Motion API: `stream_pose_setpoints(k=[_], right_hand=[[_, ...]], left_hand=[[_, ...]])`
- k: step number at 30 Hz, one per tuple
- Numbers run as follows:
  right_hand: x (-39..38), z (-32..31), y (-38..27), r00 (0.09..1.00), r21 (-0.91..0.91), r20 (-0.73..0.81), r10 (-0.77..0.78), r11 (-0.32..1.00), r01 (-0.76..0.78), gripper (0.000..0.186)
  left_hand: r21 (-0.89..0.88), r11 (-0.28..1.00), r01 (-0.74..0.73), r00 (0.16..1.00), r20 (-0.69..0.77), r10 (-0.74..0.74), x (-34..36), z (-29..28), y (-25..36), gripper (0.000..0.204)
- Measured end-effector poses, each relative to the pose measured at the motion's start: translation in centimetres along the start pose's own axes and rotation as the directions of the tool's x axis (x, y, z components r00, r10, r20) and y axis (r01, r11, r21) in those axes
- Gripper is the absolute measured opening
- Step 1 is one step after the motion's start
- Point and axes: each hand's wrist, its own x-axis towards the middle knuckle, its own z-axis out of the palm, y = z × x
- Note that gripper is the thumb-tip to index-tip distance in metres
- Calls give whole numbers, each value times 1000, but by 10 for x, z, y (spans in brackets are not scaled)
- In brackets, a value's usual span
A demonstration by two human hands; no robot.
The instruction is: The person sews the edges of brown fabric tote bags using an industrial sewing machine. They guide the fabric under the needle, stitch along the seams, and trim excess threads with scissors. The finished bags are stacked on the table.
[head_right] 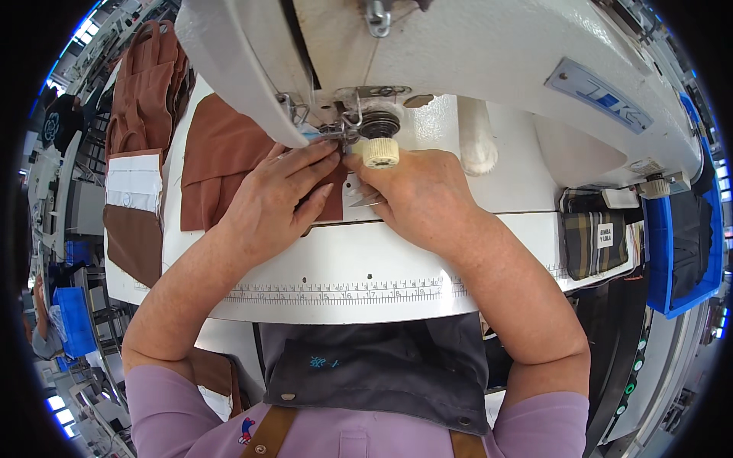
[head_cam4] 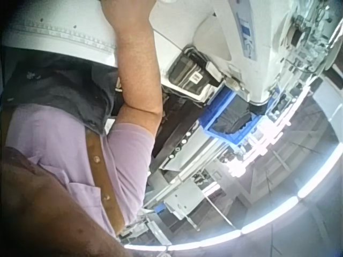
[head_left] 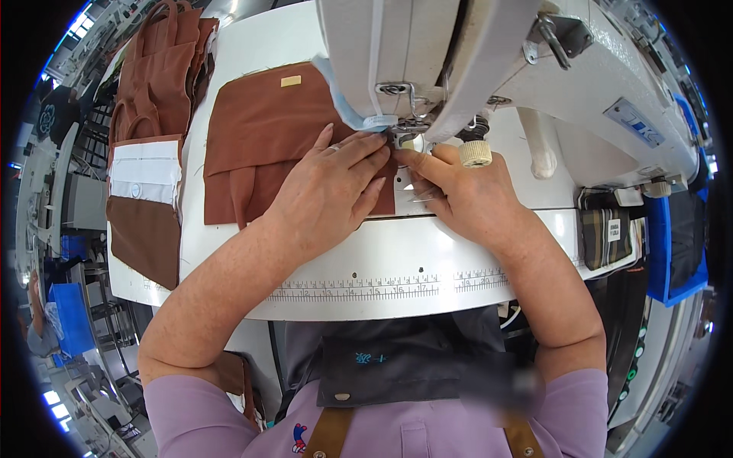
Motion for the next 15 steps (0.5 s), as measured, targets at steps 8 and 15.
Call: stream_pose_setpoints(k=[8,15], right_hand=[[1,1,5,997,11,39,62,998,-62,20],[-2,14,12,997,-57,-44,56,997,-58,12]], left_hand=[[-69,998,-3,997,-80,-3,18,3,-21,27],[-77,996,53,997,-51,-57,18,4,-27,19]])
